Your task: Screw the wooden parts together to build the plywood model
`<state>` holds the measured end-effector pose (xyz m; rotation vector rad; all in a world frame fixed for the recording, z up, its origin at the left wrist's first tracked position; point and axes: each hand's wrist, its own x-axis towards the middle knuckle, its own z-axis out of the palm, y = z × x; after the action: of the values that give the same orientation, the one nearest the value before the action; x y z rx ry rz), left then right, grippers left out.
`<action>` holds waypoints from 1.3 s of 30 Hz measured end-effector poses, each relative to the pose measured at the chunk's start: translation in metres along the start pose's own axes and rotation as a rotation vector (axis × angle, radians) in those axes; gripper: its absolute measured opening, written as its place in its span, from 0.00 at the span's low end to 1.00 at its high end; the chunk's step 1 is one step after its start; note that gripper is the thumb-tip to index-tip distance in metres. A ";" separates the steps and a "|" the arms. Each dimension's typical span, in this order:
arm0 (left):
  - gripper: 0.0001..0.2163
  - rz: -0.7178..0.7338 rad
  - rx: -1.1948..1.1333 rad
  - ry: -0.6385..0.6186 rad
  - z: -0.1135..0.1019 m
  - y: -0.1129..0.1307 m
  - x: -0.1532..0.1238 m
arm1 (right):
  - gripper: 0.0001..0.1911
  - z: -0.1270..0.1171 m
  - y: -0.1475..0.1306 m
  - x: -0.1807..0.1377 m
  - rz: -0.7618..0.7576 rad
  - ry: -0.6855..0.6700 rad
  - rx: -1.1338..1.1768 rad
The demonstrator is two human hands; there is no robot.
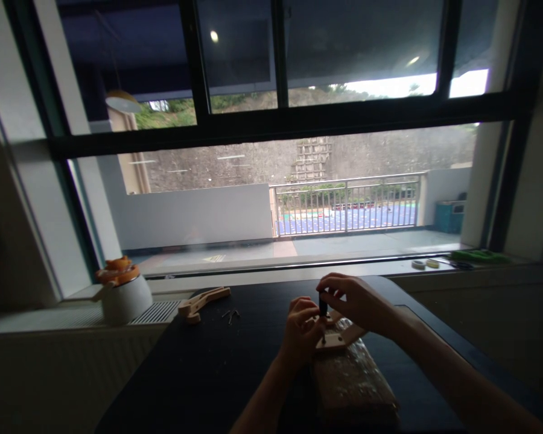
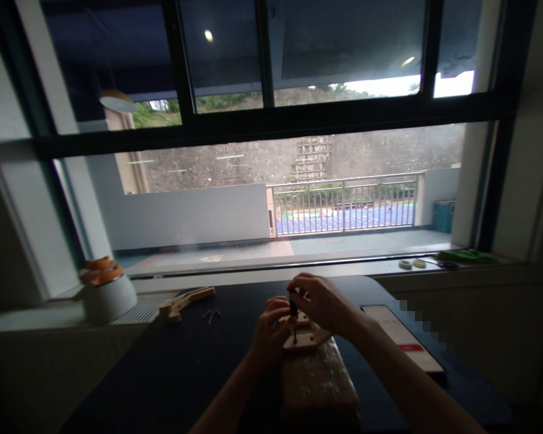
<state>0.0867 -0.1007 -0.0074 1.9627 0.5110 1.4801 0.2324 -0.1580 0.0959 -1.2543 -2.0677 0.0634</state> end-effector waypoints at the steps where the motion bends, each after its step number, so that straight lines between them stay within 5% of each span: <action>1: 0.06 0.000 0.003 0.002 0.000 0.000 0.000 | 0.08 0.000 0.000 0.000 -0.001 -0.006 0.004; 39: 0.05 0.025 0.044 0.000 0.000 -0.001 0.000 | 0.09 0.001 0.000 -0.001 0.018 0.009 -0.068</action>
<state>0.0863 -0.1004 -0.0081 2.0097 0.5248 1.4956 0.2319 -0.1588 0.0949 -1.3118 -2.0663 -0.0049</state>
